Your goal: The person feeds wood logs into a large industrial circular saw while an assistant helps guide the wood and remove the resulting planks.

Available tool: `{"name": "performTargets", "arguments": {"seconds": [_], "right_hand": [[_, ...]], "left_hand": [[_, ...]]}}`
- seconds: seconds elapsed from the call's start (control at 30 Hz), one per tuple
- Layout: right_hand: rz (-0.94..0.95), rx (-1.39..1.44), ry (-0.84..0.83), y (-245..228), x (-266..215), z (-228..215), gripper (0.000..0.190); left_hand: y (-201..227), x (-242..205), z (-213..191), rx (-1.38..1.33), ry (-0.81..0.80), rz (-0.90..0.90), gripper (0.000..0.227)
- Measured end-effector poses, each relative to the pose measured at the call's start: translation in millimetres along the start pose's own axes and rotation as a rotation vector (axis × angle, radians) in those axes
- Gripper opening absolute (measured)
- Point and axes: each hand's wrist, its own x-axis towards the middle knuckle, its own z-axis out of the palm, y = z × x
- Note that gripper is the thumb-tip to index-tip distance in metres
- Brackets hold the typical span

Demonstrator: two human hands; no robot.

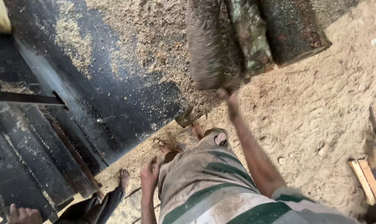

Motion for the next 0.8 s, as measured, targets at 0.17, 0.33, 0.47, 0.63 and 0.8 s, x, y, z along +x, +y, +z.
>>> {"name": "performTargets", "arguments": {"seconds": [0.17,0.33,0.47,0.63,0.8], "right_hand": [[-0.016,-0.755,-0.213,-23,-39,56,0.109],[0.237,-0.596,-0.130,-38,42,55,0.107],[0.414,-0.459,-0.234,-11,79,122,0.108],[0.263,-0.505,-0.097,39,96,185,0.113],[0.275,-0.356,-0.181,32,72,162,0.105]], "left_hand": [[124,106,-53,-0.243,0.128,0.230,0.054],[271,226,-56,-0.051,0.066,0.325,0.115],[315,259,-43,0.013,-0.118,0.016,0.146],[279,282,-44,-0.396,-0.112,0.019,0.127],[265,273,-32,-0.488,-0.113,0.061,0.126]]}}
